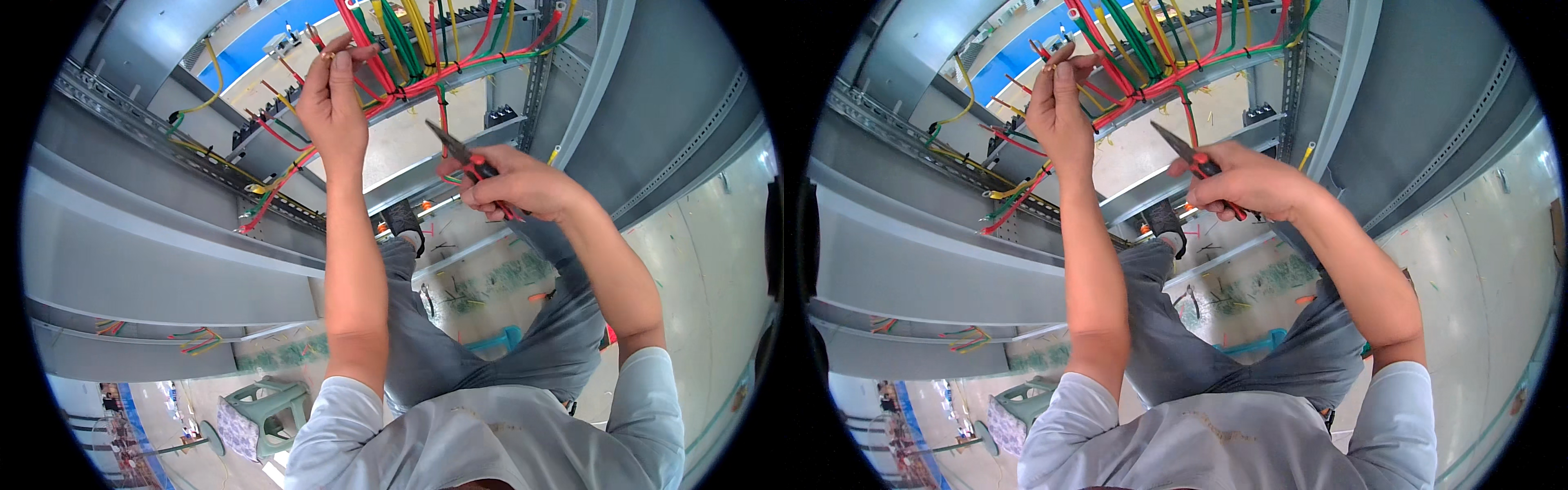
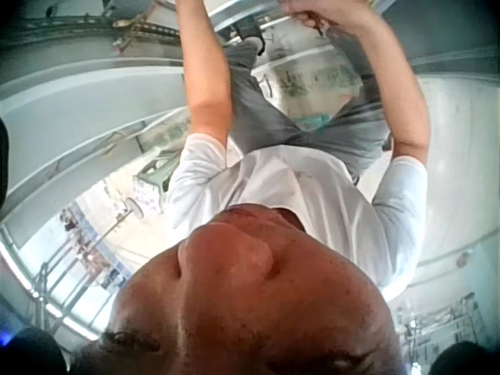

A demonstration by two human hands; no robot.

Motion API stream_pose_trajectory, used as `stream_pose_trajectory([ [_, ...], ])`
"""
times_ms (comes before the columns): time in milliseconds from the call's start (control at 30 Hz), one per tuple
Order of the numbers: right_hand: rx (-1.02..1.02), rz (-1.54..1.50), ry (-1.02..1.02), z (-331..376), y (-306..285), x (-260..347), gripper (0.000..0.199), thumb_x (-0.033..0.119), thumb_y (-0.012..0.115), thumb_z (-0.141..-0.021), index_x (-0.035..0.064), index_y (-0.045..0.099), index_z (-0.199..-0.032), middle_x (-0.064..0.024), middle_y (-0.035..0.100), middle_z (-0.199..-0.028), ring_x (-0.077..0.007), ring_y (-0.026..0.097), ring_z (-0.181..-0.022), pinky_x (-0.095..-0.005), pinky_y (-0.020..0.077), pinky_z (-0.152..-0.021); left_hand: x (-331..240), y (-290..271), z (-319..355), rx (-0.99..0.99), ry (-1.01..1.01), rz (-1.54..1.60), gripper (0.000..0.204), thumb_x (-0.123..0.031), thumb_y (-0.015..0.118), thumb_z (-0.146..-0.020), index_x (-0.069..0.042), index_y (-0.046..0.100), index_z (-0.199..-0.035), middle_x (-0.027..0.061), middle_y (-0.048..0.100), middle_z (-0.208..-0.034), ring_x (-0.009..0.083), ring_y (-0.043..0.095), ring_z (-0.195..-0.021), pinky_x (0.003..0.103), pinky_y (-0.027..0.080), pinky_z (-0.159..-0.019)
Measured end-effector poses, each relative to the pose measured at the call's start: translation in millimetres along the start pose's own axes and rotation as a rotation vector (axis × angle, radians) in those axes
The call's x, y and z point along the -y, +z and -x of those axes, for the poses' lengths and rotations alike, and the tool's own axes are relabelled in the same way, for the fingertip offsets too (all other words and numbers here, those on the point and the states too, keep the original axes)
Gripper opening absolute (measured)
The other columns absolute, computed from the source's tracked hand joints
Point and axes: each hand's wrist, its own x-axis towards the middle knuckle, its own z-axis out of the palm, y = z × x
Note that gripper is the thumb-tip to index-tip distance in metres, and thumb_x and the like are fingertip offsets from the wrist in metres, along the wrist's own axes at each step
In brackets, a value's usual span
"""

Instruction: The person uses pliers to strip insulation from multiple colored wires and connects them to terminals inside an open electrical cabinet. The person handles red, green, yellow, and other colored wires one at a time, stripping and inserting them into terminal blocks.

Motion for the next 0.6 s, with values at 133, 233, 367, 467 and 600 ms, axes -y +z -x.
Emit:
stream_pose_trajectory([
  [133,-0.148,-0.05,-0.13,25,20,16,0.04,0.023,0.066,-0.093,-0.0006,0.06,-0.125,-0.0041,0.063,-0.08,-0.012,0.061,-0.071,-0.0272,0.0496,-0.054,4,2,0,0.016,0.021,0.015,0.033,-0.018,0.052,-0.108,0.005,0.062,-0.129,0.0127,0.075,-0.106,0.017,0.069,-0.103,0.031,0.053,-0.096],
  [233,-0.271,0.21,0.154,29,10,-28,0.041,0.043,0.062,-0.1,0.0016,0.065,-0.099,-0.0043,0.066,-0.079,-0.0135,0.066,-0.072,-0.0293,0.056,-0.059,3,2,0,0.03,0.026,0.027,0.036,-0.019,0.054,-0.107,0.007,0.061,-0.131,0.0147,0.073,-0.11,0.0191,0.07,-0.104,0.033,0.054,-0.098],
  [367,-0.444,0.588,0.075,19,7,-37,0.039,0.038,0.062,-0.101,-0.0004,0.065,-0.106,-0.0072,0.067,-0.079,-0.0209,0.068,-0.073,-0.0351,0.0555,-0.062,-1,7,-3,0.012,0.008,0.042,0.036,-0.02,0.056,-0.107,0.007,0.062,-0.13,0.0136,0.074,-0.108,0.0179,0.069,-0.104,0.032,0.054,-0.097],
  [467,-0.643,1.175,-0.289,-1,23,5,0.033,0.032,0.059,-0.1,-0.0003,0.066,-0.097,-0.0208,0.068,-0.076,-0.0354,0.071,-0.074,-0.0483,0.0545,-0.065,4,4,-1,0.003,-0.017,0.06,0.035,-0.02,0.057,-0.106,0.005,0.063,-0.13,0.0118,0.074,-0.107,0.015,0.068,-0.101,0.029,0.053,-0.093],
  [600,-0.869,1.443,-0.535,-32,28,38,0.031,0.026,0.062,-0.097,-0.0042,0.064,-0.094,-0.0224,0.066,-0.073,-0.0399,0.068,-0.078,-0.0482,0.0538,-0.066,3,5,0,0.012,-0.061,0.059,0.036,-0.018,0.057,-0.106,0.005,0.062,-0.133,0.0108,0.073,-0.107,0.0157,0.067,-0.098,0.029,0.052,-0.091],
])
